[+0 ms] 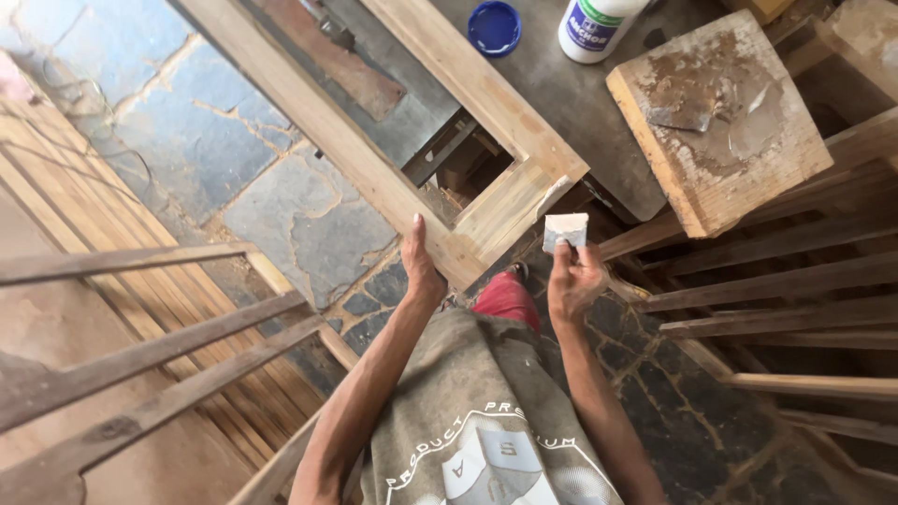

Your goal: The person sands the surfaces and edges of a wooden frame using a small piece of sandpaper, handling the frame at various angles on a workbench.

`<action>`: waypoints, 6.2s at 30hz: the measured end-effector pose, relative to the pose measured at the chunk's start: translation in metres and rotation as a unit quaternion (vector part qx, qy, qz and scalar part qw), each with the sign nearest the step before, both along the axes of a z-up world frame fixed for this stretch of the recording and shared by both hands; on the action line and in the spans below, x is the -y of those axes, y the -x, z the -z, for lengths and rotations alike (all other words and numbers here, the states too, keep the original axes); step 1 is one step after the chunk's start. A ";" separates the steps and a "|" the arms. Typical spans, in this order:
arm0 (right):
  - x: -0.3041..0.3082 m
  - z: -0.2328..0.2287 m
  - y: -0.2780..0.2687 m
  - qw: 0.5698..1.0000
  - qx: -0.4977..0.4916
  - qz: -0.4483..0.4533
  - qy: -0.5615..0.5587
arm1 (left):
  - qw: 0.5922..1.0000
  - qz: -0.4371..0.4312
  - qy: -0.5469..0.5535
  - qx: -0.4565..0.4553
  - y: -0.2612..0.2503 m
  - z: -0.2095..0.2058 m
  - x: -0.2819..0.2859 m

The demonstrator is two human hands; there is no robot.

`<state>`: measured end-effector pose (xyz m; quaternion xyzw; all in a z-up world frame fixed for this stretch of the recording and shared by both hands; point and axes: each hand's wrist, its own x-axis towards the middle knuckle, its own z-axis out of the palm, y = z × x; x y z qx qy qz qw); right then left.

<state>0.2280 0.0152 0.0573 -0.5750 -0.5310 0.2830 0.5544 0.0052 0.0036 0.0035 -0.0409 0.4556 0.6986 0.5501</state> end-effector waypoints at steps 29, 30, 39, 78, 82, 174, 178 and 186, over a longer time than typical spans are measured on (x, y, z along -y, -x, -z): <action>-0.006 -0.024 0.110 0.910 0.043 0.324 0.254 | 0.527 0.668 -0.131 -0.509 0.034 -0.062 -0.161; -0.010 -0.025 0.116 0.907 0.065 0.332 0.250 | 0.499 0.682 -0.131 -0.518 0.029 -0.059 -0.167; -0.018 -0.034 0.121 0.879 0.280 0.255 0.290 | 0.473 0.609 -0.231 -0.593 0.030 -0.060 -0.152; 0.045 0.051 0.086 0.675 -0.687 0.198 0.182 | 0.449 0.655 -0.134 -0.593 0.027 -0.058 -0.145; 0.031 0.041 0.101 0.721 -0.622 0.233 0.199 | 0.461 0.636 -0.153 -0.600 0.024 -0.060 -0.145; -0.060 0.000 -0.023 0.853 0.514 -0.093 -0.010 | 0.634 0.327 -0.155 -0.683 0.131 -0.056 -0.123; -0.058 -0.021 -0.030 0.939 0.321 0.005 0.125 | 0.557 0.255 -0.187 -0.768 0.162 -0.035 -0.132; -0.149 -0.073 -0.012 0.875 0.480 -0.052 0.040 | 0.324 0.335 -0.216 -0.858 0.181 -0.055 -0.147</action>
